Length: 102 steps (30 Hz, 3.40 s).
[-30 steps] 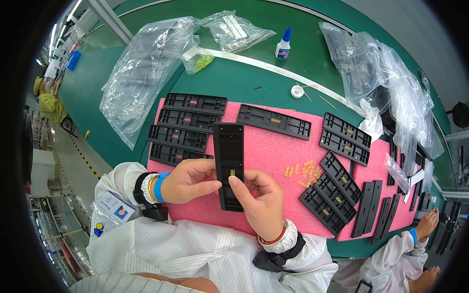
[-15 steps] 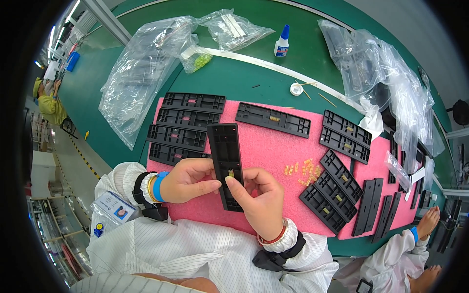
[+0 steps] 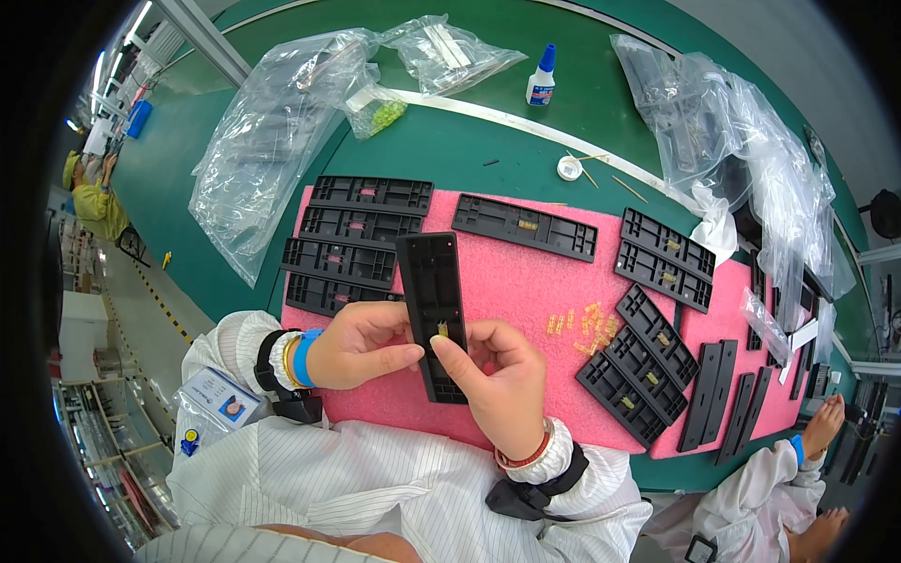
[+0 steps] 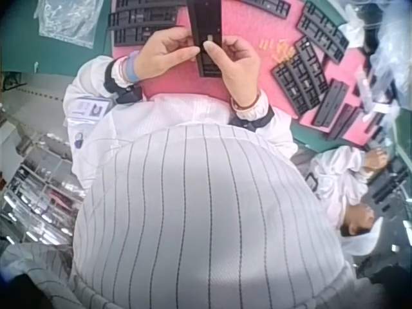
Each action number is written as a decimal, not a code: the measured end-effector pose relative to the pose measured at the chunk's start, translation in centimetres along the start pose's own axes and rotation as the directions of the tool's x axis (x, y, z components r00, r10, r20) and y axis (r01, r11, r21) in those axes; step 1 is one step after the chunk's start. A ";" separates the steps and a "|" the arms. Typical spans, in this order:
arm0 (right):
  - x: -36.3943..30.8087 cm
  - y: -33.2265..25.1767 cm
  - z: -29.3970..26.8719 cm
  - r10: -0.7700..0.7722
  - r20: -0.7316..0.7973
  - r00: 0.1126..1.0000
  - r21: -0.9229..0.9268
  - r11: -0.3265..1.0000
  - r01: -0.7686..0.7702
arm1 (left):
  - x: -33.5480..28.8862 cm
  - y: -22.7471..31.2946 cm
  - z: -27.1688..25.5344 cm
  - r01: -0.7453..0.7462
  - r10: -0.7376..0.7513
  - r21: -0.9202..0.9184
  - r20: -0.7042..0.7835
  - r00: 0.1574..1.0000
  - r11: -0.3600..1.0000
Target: Assemble small electronic components by inserting yellow pieces into black plastic housings.
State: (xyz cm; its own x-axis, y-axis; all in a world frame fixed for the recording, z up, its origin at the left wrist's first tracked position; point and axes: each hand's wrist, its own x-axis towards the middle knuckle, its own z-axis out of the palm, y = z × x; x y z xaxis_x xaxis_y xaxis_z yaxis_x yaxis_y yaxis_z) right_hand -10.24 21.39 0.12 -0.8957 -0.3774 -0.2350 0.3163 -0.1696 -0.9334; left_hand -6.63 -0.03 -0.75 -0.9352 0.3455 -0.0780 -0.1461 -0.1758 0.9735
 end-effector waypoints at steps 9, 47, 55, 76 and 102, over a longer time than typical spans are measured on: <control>0.1 -0.4 0.0 0.099 0.087 0.991 0.122 0.986 -0.110 | 0.3 0.2 0.4 -0.129 0.101 -0.209 -0.141 0.985 0.969; 1.3 -1.2 -1.2 -0.380 -0.327 0.865 0.175 0.875 0.450 | 0.5 0.4 -0.7 -0.106 0.044 -0.260 -0.234 0.971 0.960; 1.3 -1.1 -1.3 -0.387 -0.327 0.862 0.127 0.886 0.445 | 0.5 0.3 -0.8 -0.129 0.068 -0.252 -0.237 0.969 0.959; 1.6 -1.2 -1.4 -0.144 -0.229 0.963 0.296 0.932 0.210 | 0.1 1.3 -0.8 -0.121 0.054 -0.299 -0.224 0.973 0.946; 0.9 -0.9 -0.9 -0.432 -0.242 0.869 0.025 0.893 0.450 | 0.3 0.4 -0.9 -0.138 0.077 -0.280 -0.219 0.973 0.950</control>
State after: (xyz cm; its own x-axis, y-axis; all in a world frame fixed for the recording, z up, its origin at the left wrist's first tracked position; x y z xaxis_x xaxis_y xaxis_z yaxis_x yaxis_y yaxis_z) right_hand -11.64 22.08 0.54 -0.9905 -0.0349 0.1330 -0.1130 -0.3437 -0.9323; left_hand -7.25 -0.83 -0.62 -0.9916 0.1203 -0.0483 -0.1000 -0.4727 0.8755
